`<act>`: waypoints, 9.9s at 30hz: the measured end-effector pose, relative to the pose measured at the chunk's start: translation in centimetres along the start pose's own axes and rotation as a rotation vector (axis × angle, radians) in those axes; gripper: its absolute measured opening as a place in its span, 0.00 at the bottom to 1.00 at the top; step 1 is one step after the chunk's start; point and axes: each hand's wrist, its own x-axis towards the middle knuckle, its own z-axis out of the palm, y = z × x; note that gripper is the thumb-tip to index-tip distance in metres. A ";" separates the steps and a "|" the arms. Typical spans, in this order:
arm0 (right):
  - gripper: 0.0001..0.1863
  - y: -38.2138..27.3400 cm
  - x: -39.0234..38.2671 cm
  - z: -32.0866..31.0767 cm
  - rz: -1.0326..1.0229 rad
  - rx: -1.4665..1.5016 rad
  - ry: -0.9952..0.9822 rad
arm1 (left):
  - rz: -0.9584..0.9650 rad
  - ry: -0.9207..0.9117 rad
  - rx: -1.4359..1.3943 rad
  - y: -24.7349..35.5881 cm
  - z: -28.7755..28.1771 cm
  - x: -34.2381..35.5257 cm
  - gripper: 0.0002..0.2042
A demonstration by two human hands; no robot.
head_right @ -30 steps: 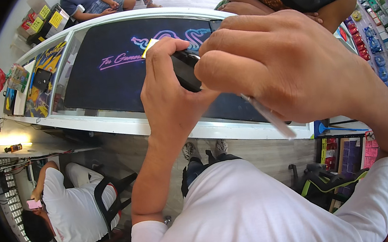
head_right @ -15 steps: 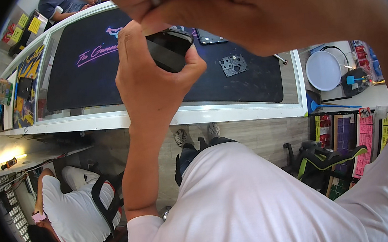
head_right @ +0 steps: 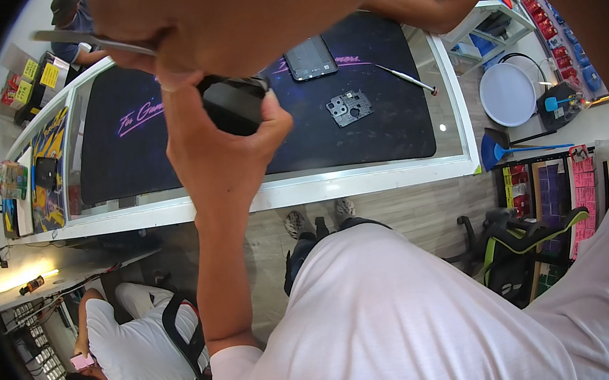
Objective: The person disassembles a smartphone, removes the battery, and uses a metal spudger to pry and separate internal components. They handle the phone, battery, and tools while working at a counter in a repair shop.
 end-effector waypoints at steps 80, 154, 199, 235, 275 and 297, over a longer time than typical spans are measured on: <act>0.13 -1.0 -6.8 14.3 0.180 0.746 0.798 | 0.195 0.008 -0.232 -2.0 0.0 -0.5 0.31; 0.33 -6.3 -4.3 14.8 0.538 0.017 0.627 | 0.250 0.121 -0.164 -2.1 1.3 1.3 0.24; 0.12 1.1 -4.5 5.6 0.022 0.226 0.021 | 0.437 -0.097 -0.195 -4.2 -0.6 1.5 0.27; 0.13 1.3 -7.0 9.9 0.257 0.677 0.488 | 0.191 -0.081 -0.075 -0.7 -1.9 1.6 0.16; 0.21 -1.5 -7.8 13.4 0.080 0.232 0.768 | 0.164 -0.009 -0.219 -1.6 -0.9 2.0 0.18; 0.20 -3.2 -5.2 9.3 0.340 0.205 0.509 | 0.169 -0.040 -0.187 -1.6 -2.0 1.9 0.19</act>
